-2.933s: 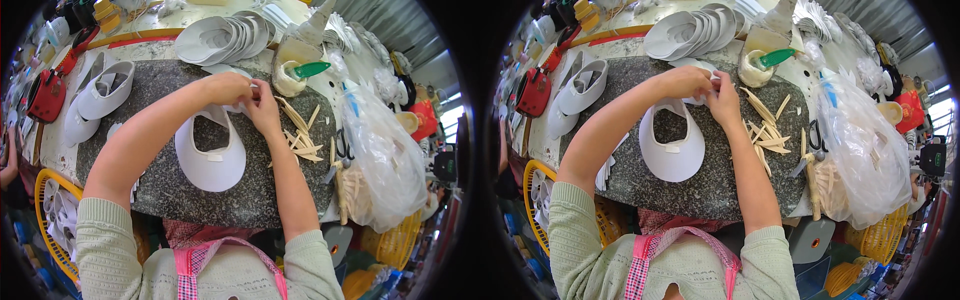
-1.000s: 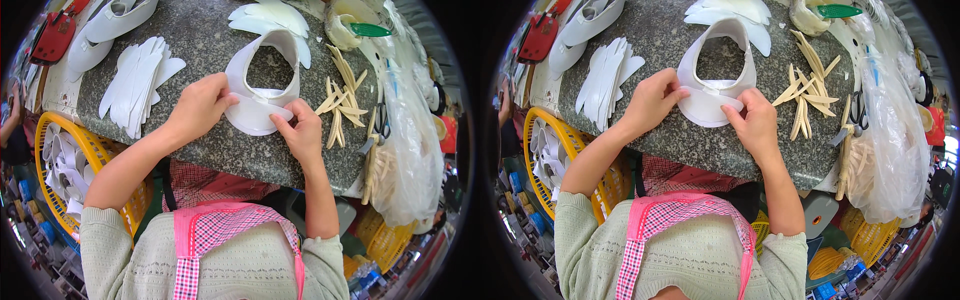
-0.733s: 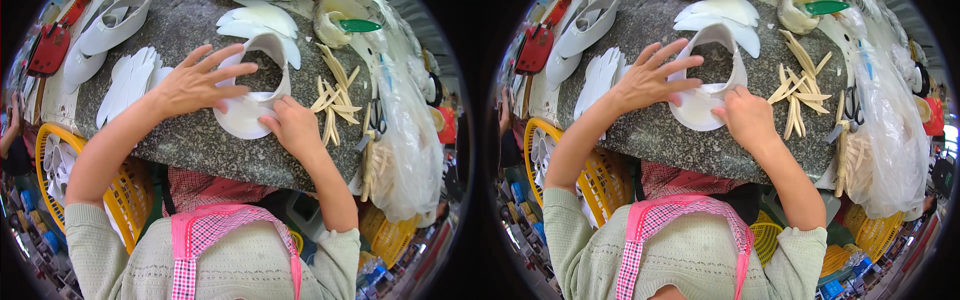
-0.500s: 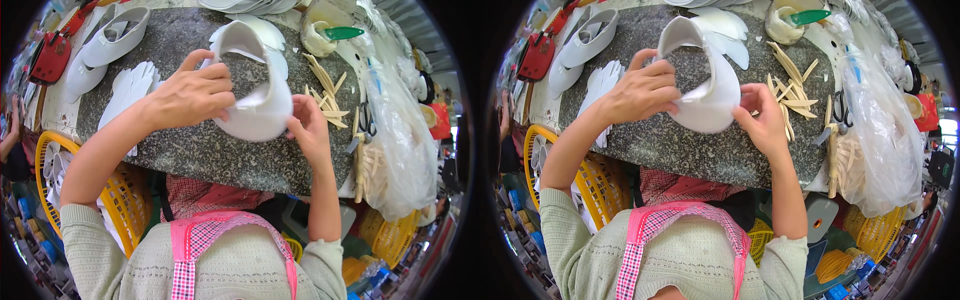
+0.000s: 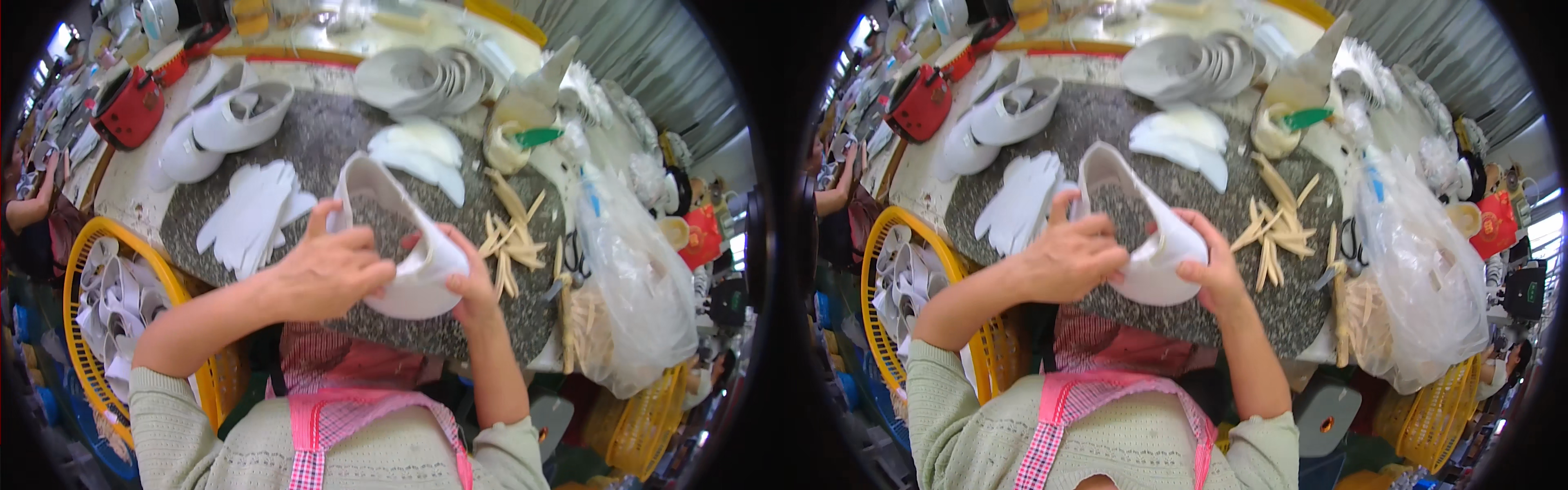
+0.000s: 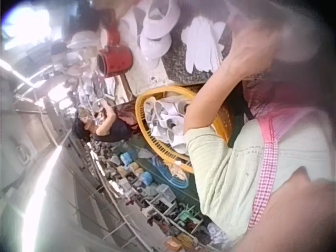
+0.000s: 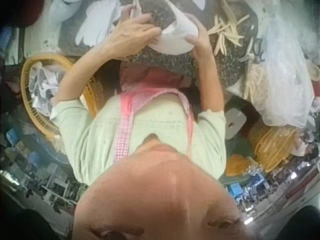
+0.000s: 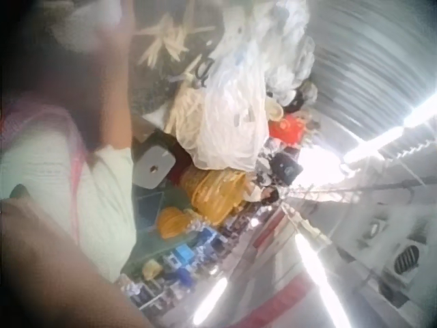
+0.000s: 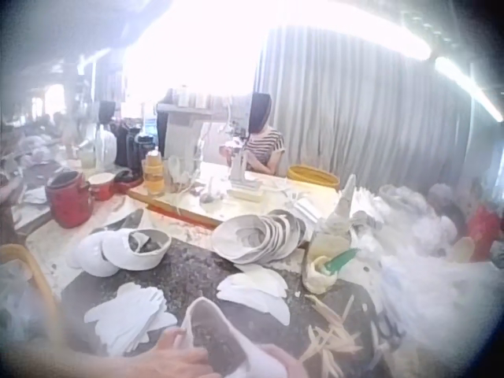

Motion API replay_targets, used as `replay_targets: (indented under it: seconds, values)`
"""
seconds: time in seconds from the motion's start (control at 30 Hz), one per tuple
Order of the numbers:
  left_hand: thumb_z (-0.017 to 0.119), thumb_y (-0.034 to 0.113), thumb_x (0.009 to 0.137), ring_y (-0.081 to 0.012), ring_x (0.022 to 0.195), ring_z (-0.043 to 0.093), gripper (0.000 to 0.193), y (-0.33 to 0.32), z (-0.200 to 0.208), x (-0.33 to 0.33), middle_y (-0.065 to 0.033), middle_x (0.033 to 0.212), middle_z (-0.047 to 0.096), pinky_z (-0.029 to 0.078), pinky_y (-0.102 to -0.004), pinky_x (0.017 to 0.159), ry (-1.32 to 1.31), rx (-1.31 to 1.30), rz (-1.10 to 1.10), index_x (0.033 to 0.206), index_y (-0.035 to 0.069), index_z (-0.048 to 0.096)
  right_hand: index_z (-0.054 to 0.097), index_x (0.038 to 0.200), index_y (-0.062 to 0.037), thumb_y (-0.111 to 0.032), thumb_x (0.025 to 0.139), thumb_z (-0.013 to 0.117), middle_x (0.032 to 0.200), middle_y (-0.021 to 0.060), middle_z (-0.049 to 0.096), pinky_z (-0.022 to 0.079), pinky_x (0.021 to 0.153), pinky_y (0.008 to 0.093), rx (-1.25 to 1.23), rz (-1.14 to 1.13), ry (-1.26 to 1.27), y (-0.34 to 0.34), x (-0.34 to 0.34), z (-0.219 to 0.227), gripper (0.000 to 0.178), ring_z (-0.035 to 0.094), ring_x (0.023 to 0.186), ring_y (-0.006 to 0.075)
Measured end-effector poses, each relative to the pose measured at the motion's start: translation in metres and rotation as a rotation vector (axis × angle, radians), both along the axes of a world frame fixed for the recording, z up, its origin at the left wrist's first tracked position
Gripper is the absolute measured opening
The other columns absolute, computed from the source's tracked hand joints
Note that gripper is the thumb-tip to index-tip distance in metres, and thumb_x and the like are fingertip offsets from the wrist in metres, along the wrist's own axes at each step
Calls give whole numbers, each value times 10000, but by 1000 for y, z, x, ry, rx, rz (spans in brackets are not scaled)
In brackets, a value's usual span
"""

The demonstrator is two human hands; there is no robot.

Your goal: The person assembles shoe components by fitting inner lining inserts into shoe uppers by hand, pressing and shaping the edges with their fingers and a small hammer, and placing assembled shoe parts into a basket.

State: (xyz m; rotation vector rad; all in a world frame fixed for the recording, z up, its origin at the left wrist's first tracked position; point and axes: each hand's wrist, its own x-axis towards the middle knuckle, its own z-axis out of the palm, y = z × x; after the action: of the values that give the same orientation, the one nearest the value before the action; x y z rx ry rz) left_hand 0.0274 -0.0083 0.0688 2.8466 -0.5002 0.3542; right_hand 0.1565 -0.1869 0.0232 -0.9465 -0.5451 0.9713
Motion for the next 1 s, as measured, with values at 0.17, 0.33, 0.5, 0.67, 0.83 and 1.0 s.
replay_targets:
  seconds: [0.17,0.33,0.5,0.67,0.83,1.0]
  values:
    - [609,176,739,-135,842,499,78,-3,-5,-5,39,722,516,231,-544,890,-60,-38,-22,783,174,544,447,1211,29,-370,587,774,1105,108,546,411,896,310,-36,25,121,-6,-9,-15,810,546,1011,200]
    - [609,206,768,-139,921,487,92,0,3,-7,43,765,531,224,-589,905,30,-23,-68,798,154,539,483,1174,46,-305,569,771,1166,131,527,428,877,324,43,53,-100,-2,2,5,756,548,1011,209]
    - [608,262,781,-172,1043,463,227,5,-25,-9,-31,897,577,164,-706,935,25,28,-120,958,122,590,567,1102,6,-220,571,757,1171,137,541,429,871,334,29,303,-577,5,4,18,608,545,1042,232]
    - [611,278,780,-204,1142,429,326,12,-5,0,-61,958,578,172,-710,927,465,151,68,998,36,608,596,1075,-14,-45,689,679,1023,111,632,467,804,295,-266,42,-981,7,-10,15,396,605,938,196]
    - [576,228,792,-190,1152,414,171,10,-7,-9,-13,1044,578,204,-634,980,-376,433,12,882,99,645,631,990,-3,-3,726,642,897,115,660,495,734,287,-210,-146,-829,-3,6,21,265,636,820,191]
    - [545,301,831,-177,1095,450,273,13,8,-13,-19,1129,539,283,-423,993,-1079,68,123,988,89,617,603,940,64,-46,705,659,821,160,634,517,668,332,238,-90,-236,-7,24,25,265,633,754,234]
